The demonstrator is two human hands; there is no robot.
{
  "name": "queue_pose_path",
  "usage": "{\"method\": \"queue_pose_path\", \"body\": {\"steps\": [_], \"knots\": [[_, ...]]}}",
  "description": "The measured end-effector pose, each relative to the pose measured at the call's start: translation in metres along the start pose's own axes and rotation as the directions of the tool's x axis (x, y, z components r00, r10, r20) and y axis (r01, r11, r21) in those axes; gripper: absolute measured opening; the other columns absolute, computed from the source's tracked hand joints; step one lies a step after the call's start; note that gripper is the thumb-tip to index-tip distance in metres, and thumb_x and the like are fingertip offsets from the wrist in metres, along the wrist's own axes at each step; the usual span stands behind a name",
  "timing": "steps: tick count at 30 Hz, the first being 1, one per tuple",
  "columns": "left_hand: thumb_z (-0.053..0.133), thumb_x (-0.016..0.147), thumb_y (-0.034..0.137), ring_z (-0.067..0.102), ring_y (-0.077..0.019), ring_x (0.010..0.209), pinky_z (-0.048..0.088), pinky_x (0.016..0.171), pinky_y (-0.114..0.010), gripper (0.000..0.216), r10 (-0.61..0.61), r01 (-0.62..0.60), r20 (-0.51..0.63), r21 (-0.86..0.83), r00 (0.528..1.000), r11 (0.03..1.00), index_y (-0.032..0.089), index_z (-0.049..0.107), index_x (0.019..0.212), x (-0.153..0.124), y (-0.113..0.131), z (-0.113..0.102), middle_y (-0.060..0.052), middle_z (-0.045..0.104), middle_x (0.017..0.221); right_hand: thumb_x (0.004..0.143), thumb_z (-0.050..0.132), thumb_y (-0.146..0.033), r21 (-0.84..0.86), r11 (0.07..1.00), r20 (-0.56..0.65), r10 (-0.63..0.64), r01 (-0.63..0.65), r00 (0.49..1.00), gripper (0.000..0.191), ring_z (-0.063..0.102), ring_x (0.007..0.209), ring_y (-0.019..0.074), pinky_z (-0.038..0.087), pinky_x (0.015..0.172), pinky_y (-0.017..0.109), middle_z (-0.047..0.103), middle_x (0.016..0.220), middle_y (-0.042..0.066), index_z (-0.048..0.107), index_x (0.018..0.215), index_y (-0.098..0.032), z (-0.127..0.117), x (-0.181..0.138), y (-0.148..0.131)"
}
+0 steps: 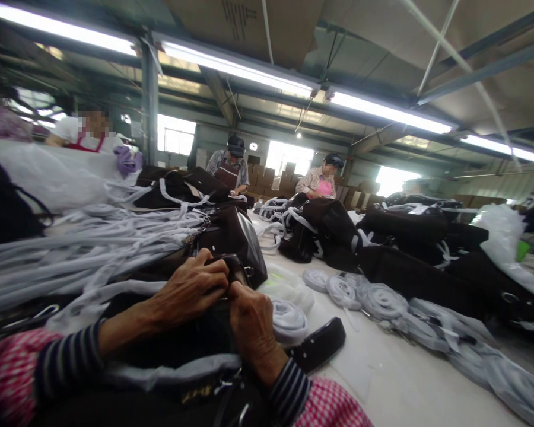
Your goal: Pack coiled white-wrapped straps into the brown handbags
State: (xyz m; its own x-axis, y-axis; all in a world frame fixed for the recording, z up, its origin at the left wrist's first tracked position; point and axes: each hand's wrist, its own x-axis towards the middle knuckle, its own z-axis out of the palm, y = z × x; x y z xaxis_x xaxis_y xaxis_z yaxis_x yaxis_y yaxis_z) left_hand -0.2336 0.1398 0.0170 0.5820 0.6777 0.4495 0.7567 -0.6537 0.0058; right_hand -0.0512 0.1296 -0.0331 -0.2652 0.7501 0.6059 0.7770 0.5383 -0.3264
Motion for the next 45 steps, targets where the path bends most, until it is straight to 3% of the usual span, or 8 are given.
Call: {"method": "queue_pose_path", "body": {"steps": [6, 13, 22, 28, 33, 40, 45], "knots": [[0.061, 0.097, 0.016, 0.043, -0.0295, 0.102, 0.033, 0.077, -0.041, 0.014, 0.020, -0.017, -0.041, 0.081, 0.999, 0.997, 0.025, 0.070, 0.093, 0.006, -0.003, 0.004, -0.002, 0.067, 0.104, 0.096, 0.044, -0.013, 0.060, 0.995, -0.052, -0.074, 0.077, 0.996, 0.026, 0.049, 0.060, 0.0126, 0.029, 0.059, 0.024, 0.056, 0.067, 0.000, 0.053, 0.073, -0.020, 0.000, -0.011, 0.005], [0.068, 0.095, 0.021, 0.042, -0.0341, 0.112, 0.033, 0.086, -0.047, 0.003, 0.129, -0.114, -0.069, 0.190, 0.989, 0.975, 0.023, 0.067, 0.093, 0.009, -0.005, 0.014, -0.004, 0.066, 0.107, 0.097, 0.043, -0.015, 0.137, 0.987, -0.083, -0.069, 0.079, 0.994, 0.028, 0.046, 0.058, 0.0121, 0.030, 0.058, 0.024, 0.051, 0.064, -0.002, 0.048, 0.070, -0.020, 0.002, -0.011, 0.005], [0.060, 0.102, 0.022, 0.046, -0.0312, 0.109, 0.033, 0.093, -0.050, 0.007, 0.326, -0.269, -0.166, 0.292, 0.931, 0.918, 0.023, 0.065, 0.097, -0.001, -0.013, 0.018, -0.004, 0.066, 0.106, 0.097, 0.046, -0.022, 0.259, 0.965, -0.078, -0.018, 0.038, 0.997, 0.026, 0.047, 0.058, 0.0125, 0.034, 0.057, 0.023, 0.049, 0.063, -0.003, 0.053, 0.071, -0.020, -0.001, -0.013, 0.006], [0.059, 0.102, 0.021, 0.049, -0.0304, 0.107, 0.034, 0.097, -0.053, 0.007, 0.379, -0.275, -0.246, 0.372, 0.892, 0.887, 0.023, 0.065, 0.100, -0.005, -0.013, 0.021, -0.004, 0.065, 0.103, 0.096, 0.054, -0.033, 0.328, 0.945, -0.063, 0.002, 0.019, 0.998, 0.027, 0.049, 0.058, 0.0139, 0.040, 0.055, 0.021, 0.052, 0.062, -0.002, 0.058, 0.073, -0.020, 0.002, -0.014, 0.016], [0.065, 0.099, 0.021, 0.050, -0.0312, 0.113, 0.027, 0.108, -0.060, 0.006, 0.441, -0.278, -0.307, 0.454, 0.843, 0.847, 0.025, 0.069, 0.102, -0.003, -0.013, 0.029, -0.003, 0.065, 0.105, 0.095, 0.057, -0.041, 0.356, 0.934, -0.030, 0.037, -0.024, 0.999, 0.031, 0.052, 0.060, 0.0146, 0.043, 0.055, 0.020, 0.056, 0.064, -0.001, 0.060, 0.073, -0.019, 0.003, -0.016, 0.023], [0.064, 0.099, 0.022, 0.054, -0.0323, 0.115, 0.028, 0.109, -0.063, 0.017, 0.471, -0.292, -0.272, 0.505, 0.839, 0.812, 0.029, 0.071, 0.114, -0.004, -0.012, 0.027, -0.003, 0.065, 0.115, 0.088, 0.063, -0.048, 0.423, 0.897, -0.028, 0.158, -0.132, 0.987, 0.034, 0.052, 0.058, 0.0153, 0.043, 0.054, 0.021, 0.057, 0.061, -0.001, 0.058, 0.067, -0.021, 0.000, -0.018, 0.012], [0.050, 0.105, 0.017, 0.042, -0.0347, 0.138, 0.024, 0.115, -0.063, 0.026, 0.479, -0.345, -0.242, 0.439, 0.844, 0.830, 0.022, 0.066, 0.125, -0.008, -0.007, 0.013, -0.003, 0.064, 0.133, 0.078, 0.071, -0.051, 0.541, 0.790, 0.157, 0.242, -0.289, 0.957, 0.030, 0.066, 0.072, 0.0222, 0.053, 0.065, 0.025, 0.068, 0.073, 0.003, 0.071, 0.083, -0.021, -0.014, -0.007, 0.004]]}}
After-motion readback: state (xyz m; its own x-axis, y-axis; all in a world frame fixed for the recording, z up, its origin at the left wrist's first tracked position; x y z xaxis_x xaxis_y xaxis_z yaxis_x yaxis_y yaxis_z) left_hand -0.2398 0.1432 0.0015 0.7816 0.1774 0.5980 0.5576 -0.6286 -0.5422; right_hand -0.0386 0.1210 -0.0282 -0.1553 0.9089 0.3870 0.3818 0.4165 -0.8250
